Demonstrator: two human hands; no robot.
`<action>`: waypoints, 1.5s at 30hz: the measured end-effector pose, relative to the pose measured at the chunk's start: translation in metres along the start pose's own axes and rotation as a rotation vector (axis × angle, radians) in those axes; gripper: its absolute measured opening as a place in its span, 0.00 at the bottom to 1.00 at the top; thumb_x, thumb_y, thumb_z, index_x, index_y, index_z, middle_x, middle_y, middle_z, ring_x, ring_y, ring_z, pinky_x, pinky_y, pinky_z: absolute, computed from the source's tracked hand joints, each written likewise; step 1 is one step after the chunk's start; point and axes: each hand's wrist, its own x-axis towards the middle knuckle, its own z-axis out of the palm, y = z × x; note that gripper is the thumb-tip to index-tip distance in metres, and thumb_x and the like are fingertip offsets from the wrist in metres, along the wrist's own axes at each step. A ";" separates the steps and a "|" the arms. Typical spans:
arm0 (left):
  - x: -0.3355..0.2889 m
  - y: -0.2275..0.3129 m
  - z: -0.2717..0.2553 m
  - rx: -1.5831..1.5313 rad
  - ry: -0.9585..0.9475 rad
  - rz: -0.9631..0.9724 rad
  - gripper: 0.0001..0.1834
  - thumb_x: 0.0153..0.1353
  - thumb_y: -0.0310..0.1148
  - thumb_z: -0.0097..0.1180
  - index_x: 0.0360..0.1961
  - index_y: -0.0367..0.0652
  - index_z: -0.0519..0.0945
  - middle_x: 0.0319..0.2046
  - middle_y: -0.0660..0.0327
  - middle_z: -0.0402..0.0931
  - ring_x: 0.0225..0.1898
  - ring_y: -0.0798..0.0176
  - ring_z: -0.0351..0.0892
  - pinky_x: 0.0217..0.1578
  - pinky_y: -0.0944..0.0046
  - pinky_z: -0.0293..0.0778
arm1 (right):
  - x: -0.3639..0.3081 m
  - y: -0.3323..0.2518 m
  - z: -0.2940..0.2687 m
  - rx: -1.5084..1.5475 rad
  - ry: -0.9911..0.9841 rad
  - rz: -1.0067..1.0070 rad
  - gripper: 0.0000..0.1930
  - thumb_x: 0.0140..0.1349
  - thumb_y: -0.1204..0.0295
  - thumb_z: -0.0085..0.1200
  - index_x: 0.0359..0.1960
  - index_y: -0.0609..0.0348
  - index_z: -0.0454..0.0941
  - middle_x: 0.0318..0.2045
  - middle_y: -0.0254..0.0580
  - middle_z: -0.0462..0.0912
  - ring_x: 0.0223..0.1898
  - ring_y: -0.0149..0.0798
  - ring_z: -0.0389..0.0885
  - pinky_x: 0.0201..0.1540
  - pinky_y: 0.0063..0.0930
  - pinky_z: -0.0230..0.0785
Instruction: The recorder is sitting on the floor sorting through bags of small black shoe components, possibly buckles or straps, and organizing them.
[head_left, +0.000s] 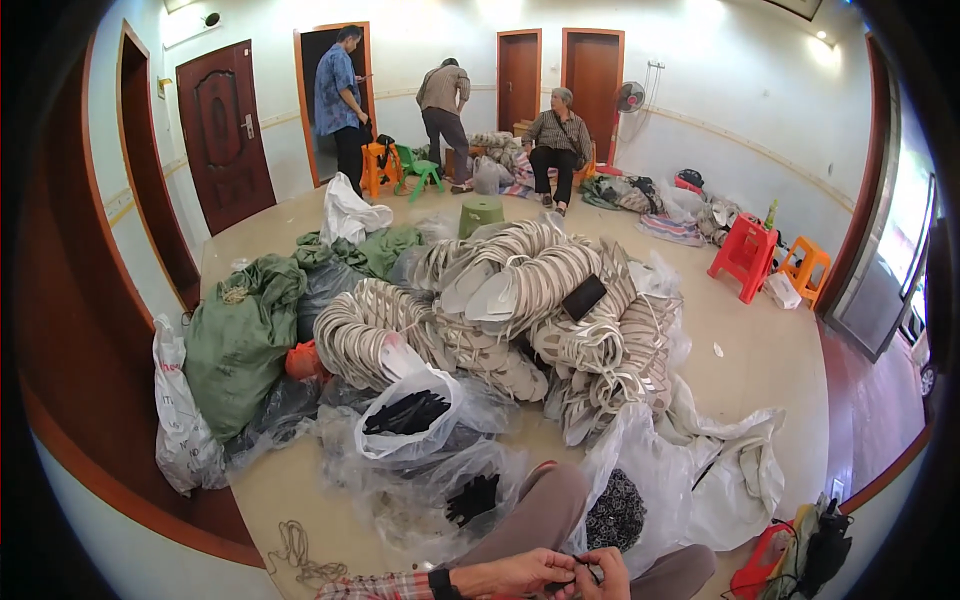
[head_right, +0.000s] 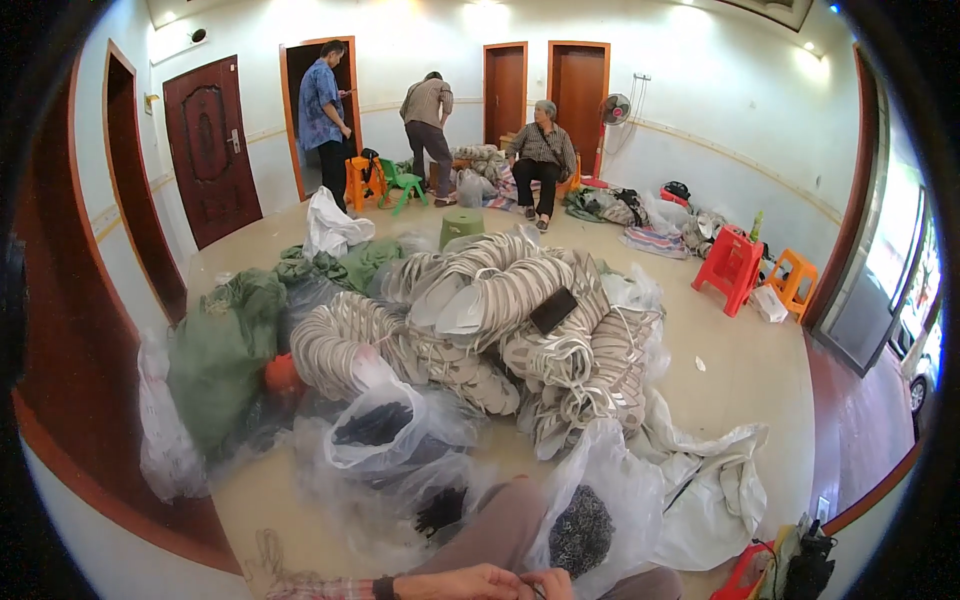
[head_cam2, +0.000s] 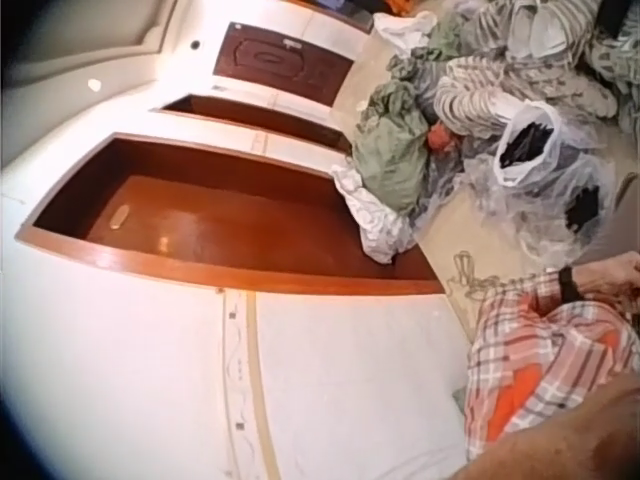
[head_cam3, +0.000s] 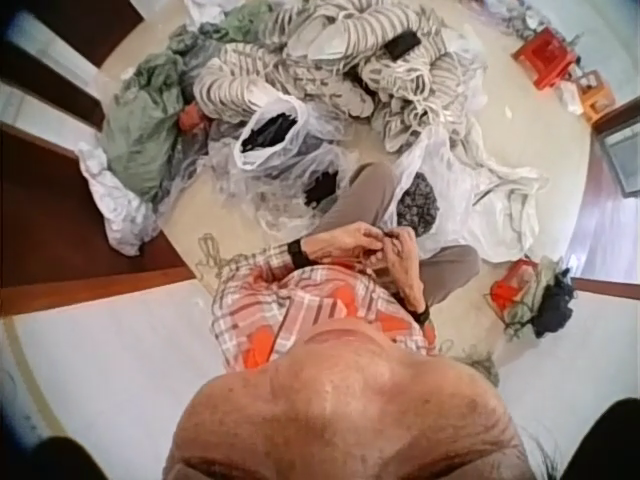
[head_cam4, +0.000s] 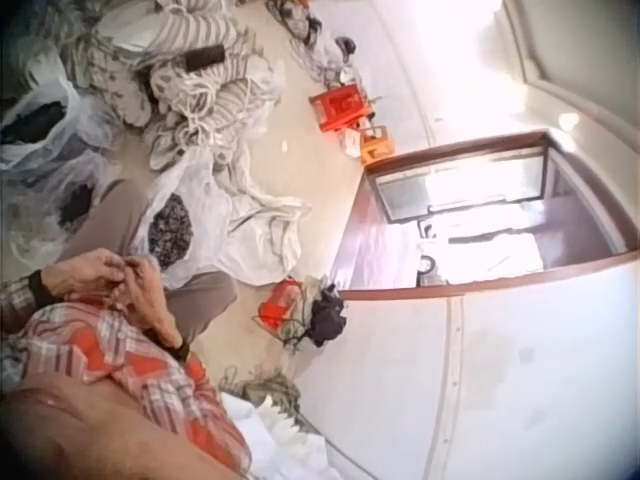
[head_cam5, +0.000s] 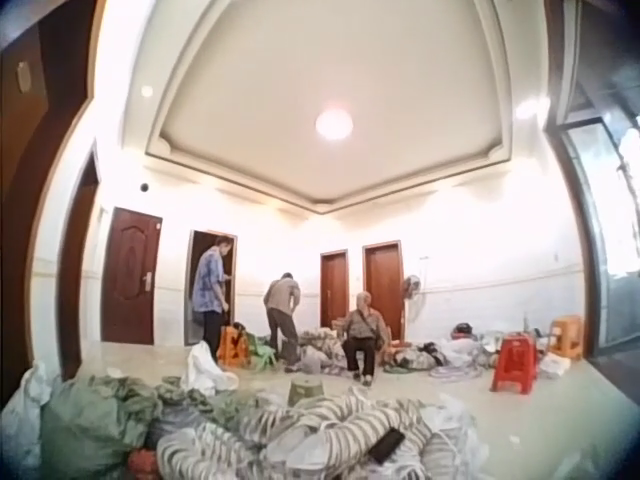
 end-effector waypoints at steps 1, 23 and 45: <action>0.001 -0.001 0.000 0.024 0.048 0.012 0.07 0.61 0.28 0.47 0.34 0.37 0.76 0.22 0.63 0.75 0.23 0.68 0.75 0.26 0.71 0.72 | 0.003 0.002 0.003 -0.151 0.077 -0.128 0.07 0.52 0.79 0.50 0.33 0.64 0.71 0.31 0.50 0.71 0.35 0.51 0.69 0.38 0.36 0.64; 0.027 0.004 -0.023 0.050 0.233 0.185 0.10 0.58 0.31 0.51 0.39 0.39 0.73 0.28 0.62 0.76 0.27 0.71 0.75 0.25 0.74 0.70 | 0.027 0.022 0.021 0.061 0.108 0.220 0.03 0.54 0.78 0.50 0.29 0.64 0.70 0.24 0.45 0.71 0.27 0.39 0.71 0.31 0.28 0.65; 0.012 -0.008 -0.004 0.261 0.076 0.233 0.08 0.62 0.33 0.47 0.37 0.39 0.73 0.23 0.64 0.72 0.22 0.73 0.69 0.23 0.73 0.66 | 0.002 -0.015 0.004 -0.082 0.309 -0.020 0.08 0.53 0.75 0.53 0.26 0.64 0.67 0.26 0.48 0.66 0.25 0.47 0.68 0.26 0.32 0.62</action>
